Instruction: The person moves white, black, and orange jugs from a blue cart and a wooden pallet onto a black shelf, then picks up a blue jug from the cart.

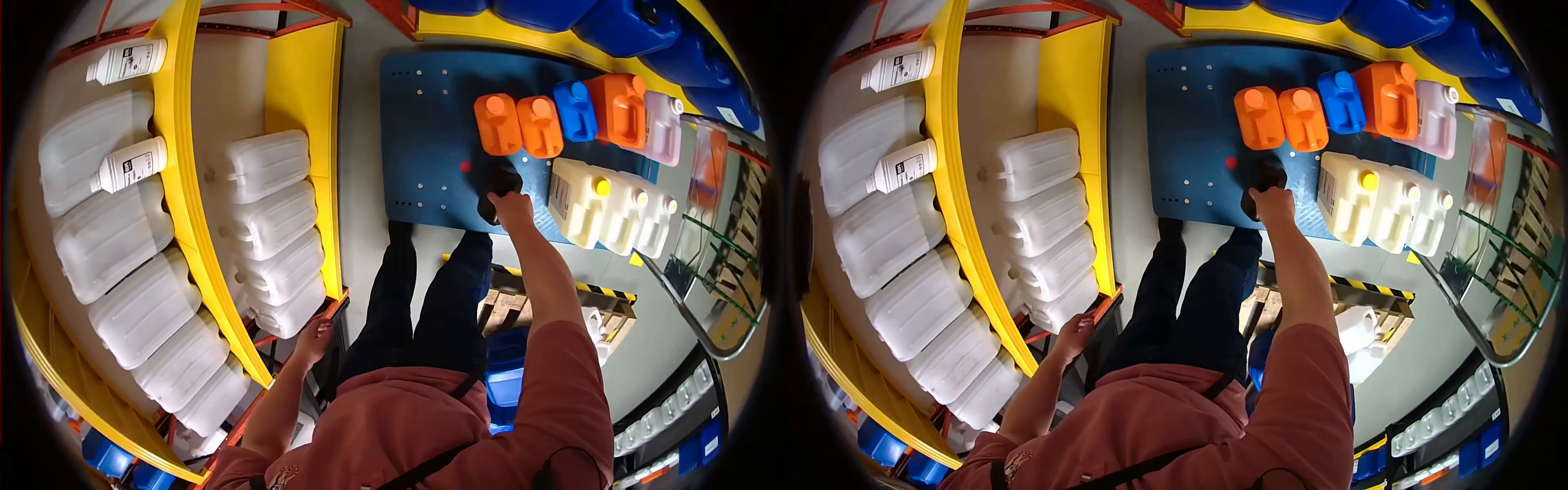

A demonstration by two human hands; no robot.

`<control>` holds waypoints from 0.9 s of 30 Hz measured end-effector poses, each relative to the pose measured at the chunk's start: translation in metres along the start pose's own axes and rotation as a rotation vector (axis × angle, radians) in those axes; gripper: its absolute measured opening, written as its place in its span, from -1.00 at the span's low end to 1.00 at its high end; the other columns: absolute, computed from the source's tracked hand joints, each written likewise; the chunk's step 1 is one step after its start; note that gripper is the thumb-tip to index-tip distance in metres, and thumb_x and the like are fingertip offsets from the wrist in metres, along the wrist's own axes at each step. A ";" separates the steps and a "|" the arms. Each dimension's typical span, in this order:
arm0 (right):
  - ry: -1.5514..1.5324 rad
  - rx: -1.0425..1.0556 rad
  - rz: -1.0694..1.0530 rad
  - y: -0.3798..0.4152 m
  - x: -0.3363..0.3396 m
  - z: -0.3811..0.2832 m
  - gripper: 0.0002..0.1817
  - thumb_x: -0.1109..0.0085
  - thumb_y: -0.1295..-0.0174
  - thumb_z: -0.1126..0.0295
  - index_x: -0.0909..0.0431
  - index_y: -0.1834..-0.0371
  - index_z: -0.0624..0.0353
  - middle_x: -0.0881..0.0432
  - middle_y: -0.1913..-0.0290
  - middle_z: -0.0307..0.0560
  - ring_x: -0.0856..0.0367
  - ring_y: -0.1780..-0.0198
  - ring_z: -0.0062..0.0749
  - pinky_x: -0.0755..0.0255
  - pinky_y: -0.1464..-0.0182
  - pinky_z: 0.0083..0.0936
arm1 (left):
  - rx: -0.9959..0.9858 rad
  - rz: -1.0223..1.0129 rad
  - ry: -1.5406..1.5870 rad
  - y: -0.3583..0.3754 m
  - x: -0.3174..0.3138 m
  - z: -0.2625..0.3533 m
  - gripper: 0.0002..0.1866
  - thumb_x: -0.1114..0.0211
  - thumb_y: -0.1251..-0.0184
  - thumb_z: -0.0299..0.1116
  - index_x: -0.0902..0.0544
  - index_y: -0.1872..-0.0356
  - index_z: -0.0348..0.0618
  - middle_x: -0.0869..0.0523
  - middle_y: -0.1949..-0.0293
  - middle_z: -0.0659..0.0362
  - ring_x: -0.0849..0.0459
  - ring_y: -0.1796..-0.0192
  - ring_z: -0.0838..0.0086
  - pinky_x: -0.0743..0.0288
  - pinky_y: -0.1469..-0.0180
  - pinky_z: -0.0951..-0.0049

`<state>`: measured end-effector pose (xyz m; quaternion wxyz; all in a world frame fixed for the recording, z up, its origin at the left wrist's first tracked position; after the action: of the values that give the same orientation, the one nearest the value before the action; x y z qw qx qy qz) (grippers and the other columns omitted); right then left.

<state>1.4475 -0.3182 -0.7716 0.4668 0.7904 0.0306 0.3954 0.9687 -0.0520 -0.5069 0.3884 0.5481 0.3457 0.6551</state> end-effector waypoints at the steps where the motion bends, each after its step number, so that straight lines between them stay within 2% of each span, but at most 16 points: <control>1: 0.001 0.007 -0.008 -0.004 -0.003 0.000 -0.59 -0.10 -0.40 0.30 -0.56 -0.30 -0.33 -0.76 0.12 -0.03 -0.79 0.02 -0.08 -0.62 0.06 -0.18 | -0.020 0.001 -0.003 0.005 -0.006 0.005 -0.63 -0.33 -0.47 -0.28 -0.63 -0.17 -0.27 -0.77 0.01 0.08 -0.71 -0.01 0.43 -0.57 -0.10 0.39; 2: 0.002 0.013 -0.015 -0.005 -0.005 0.000 -0.63 -0.10 -0.40 0.27 -0.59 -0.26 -0.31 -0.77 0.15 -0.01 -0.80 0.07 -0.09 -0.65 0.10 -0.17 | -0.043 0.002 -0.006 0.009 -0.012 0.011 -0.63 -0.34 -0.47 -0.28 -0.63 -0.17 -0.27 -0.76 0.00 0.07 -0.71 -0.01 0.42 -0.57 -0.10 0.39; 3: 0.030 0.061 0.039 -0.005 -0.008 -0.002 -0.70 -0.06 -0.42 0.26 -0.63 -0.16 -0.21 -0.78 0.18 0.01 -0.81 0.09 -0.05 -0.66 0.12 -0.17 | -0.049 0.020 0.008 0.019 -0.015 0.030 -0.63 -0.33 -0.47 -0.28 -0.63 -0.17 -0.26 -0.77 0.01 0.05 -0.72 -0.03 0.40 -0.57 -0.12 0.39; 6: 0.053 0.059 0.075 0.001 -0.003 -0.005 -0.72 -0.03 -0.42 0.28 -0.63 -0.12 -0.13 -0.79 0.20 0.01 -0.81 0.10 -0.03 -0.66 0.11 -0.12 | -0.081 0.015 0.055 0.027 -0.022 0.043 -0.62 -0.33 -0.47 -0.27 -0.63 -0.18 -0.26 -0.77 0.00 0.06 -0.73 -0.06 0.39 -0.58 -0.14 0.37; 7: 0.063 0.076 0.076 0.012 0.014 -0.011 -0.73 -0.02 -0.42 0.33 -0.64 -0.08 -0.04 -0.81 0.17 -0.02 -0.81 0.07 -0.06 -0.66 0.11 -0.13 | -0.086 0.026 0.070 0.029 -0.024 0.045 -0.62 -0.33 -0.47 -0.27 -0.63 -0.18 -0.26 -0.77 0.00 0.06 -0.73 -0.06 0.39 -0.58 -0.14 0.37; 10: 0.001 0.136 0.189 0.033 0.037 -0.023 -0.75 -0.01 -0.41 0.34 -0.65 -0.03 -0.03 -0.80 0.22 0.02 -0.80 0.10 -0.02 -0.65 0.14 -0.09 | -0.134 0.037 0.074 0.039 -0.027 0.055 -0.60 -0.34 -0.46 -0.22 -0.64 -0.19 -0.22 -0.76 -0.03 0.01 -0.75 -0.06 0.31 -0.60 -0.13 0.33; 12: 0.004 0.269 0.239 0.057 0.058 -0.046 -0.79 -0.03 -0.38 0.33 -0.65 0.04 -0.02 -0.77 0.30 0.07 -0.79 0.17 0.06 -0.62 0.19 -0.04 | -0.188 0.090 -0.093 0.043 -0.030 0.055 -0.62 -0.35 -0.46 -0.28 -0.61 -0.21 -0.17 -0.72 -0.06 0.03 -0.71 -0.08 0.33 -0.60 -0.12 0.35; 13: 0.006 0.308 0.233 0.071 0.070 -0.061 -0.81 -0.04 -0.36 0.33 -0.64 0.08 -0.02 -0.76 0.33 0.08 -0.78 0.20 0.07 -0.61 0.21 -0.02 | -0.279 0.155 -0.201 0.058 -0.026 0.081 -0.59 -0.39 -0.39 -0.26 -0.60 -0.20 -0.14 -0.70 -0.06 -0.02 -0.73 -0.04 0.23 -0.61 -0.09 0.30; 15: 0.008 0.399 0.237 0.106 0.099 -0.102 -0.85 -0.07 -0.31 0.33 -0.62 0.14 -0.03 -0.73 0.39 0.09 -0.76 0.25 0.09 -0.57 0.25 0.02 | -0.437 0.184 -0.286 0.069 -0.027 0.094 -0.42 -0.44 -0.26 -0.22 -0.54 -0.31 -0.03 -0.56 -0.24 -0.08 -0.61 -0.23 -0.02 -0.56 -0.23 0.08; 16: 0.032 0.454 0.215 0.121 0.107 -0.124 -0.84 -0.09 -0.31 0.31 -0.62 0.12 -0.04 -0.73 0.39 0.09 -0.75 0.26 0.10 -0.56 0.25 0.04 | -0.451 0.149 -0.206 0.082 -0.021 0.116 -0.35 -0.46 -0.23 -0.20 -0.50 -0.36 -0.05 -0.51 -0.30 -0.14 -0.54 -0.32 -0.06 -0.50 -0.33 0.09; 17: 0.030 0.491 0.222 0.142 0.127 -0.150 -0.84 -0.11 -0.30 0.30 -0.62 0.11 -0.05 -0.72 0.39 0.09 -0.75 0.27 0.11 -0.55 0.26 0.04 | -0.506 0.184 -0.257 0.084 -0.020 0.118 -0.21 -0.48 -0.20 -0.14 -0.41 -0.46 -0.06 -0.40 -0.41 -0.19 -0.42 -0.43 -0.10 -0.40 -0.43 0.09; 19: 0.068 0.543 0.184 0.188 0.160 -0.210 -0.80 -0.17 -0.28 0.27 -0.63 0.05 -0.08 -0.73 0.37 0.06 -0.74 0.25 0.08 -0.55 0.25 0.02 | -0.516 0.190 -0.264 0.111 -0.001 0.148 -0.05 -0.52 -0.14 -0.06 -0.27 -0.55 -0.06 -0.28 -0.51 -0.20 -0.33 -0.50 -0.12 -0.30 -0.50 0.07; 20: 0.109 0.553 0.147 0.207 0.170 -0.238 -0.77 -0.21 -0.28 0.26 -0.63 0.01 -0.11 -0.73 0.34 0.02 -0.75 0.22 0.06 -0.55 0.22 -0.01 | -0.600 0.206 -0.293 0.114 0.002 0.147 0.11 -0.57 -0.08 0.00 -0.13 -0.62 -0.04 -0.18 -0.57 -0.20 -0.27 -0.54 -0.17 -0.24 -0.53 -0.02; 21: 0.120 0.612 0.162 0.228 0.182 -0.268 -0.79 -0.18 -0.29 0.26 -0.63 0.03 -0.10 -0.74 0.33 0.03 -0.75 0.22 0.05 -0.55 0.23 0.00 | -0.607 0.244 -0.250 0.122 0.011 0.145 0.11 -0.57 -0.08 0.00 -0.13 -0.62 -0.04 -0.18 -0.57 -0.20 -0.27 -0.54 -0.17 -0.24 -0.53 -0.02; 23: 0.145 0.719 0.192 0.275 0.205 -0.328 -0.79 -0.15 -0.33 0.24 -0.63 0.01 -0.11 -0.76 0.28 0.00 -0.74 0.19 0.04 -0.56 0.22 -0.01 | -0.773 0.361 -0.258 0.147 0.035 0.145 0.19 -0.61 0.00 -0.01 -0.09 -0.62 -0.12 -0.19 -0.57 -0.19 -0.23 -0.57 -0.15 -0.14 -0.57 -0.03; 27: 0.168 0.817 0.214 0.361 0.231 -0.442 -0.77 -0.20 -0.31 0.24 -0.63 0.00 -0.07 -0.76 0.28 0.01 -0.74 0.20 0.03 -0.56 0.21 -0.02 | -0.901 0.579 -0.124 0.186 0.094 0.086 0.25 -0.65 0.09 -0.03 -0.08 -0.61 -0.17 -0.21 -0.55 -0.20 -0.21 -0.58 -0.14 -0.08 -0.60 -0.03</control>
<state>1.2006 -0.1091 -0.2477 0.0677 0.8741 0.1406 0.4601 1.0207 -0.0512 -0.2875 0.4084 0.4379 -0.1583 0.7851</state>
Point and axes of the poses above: each hand's wrist, its own y-axis away from the middle knuckle, its own x-axis out of the back of the hand, z = x × y, the point moved 8 cm from there along -y, towards the middle knuckle
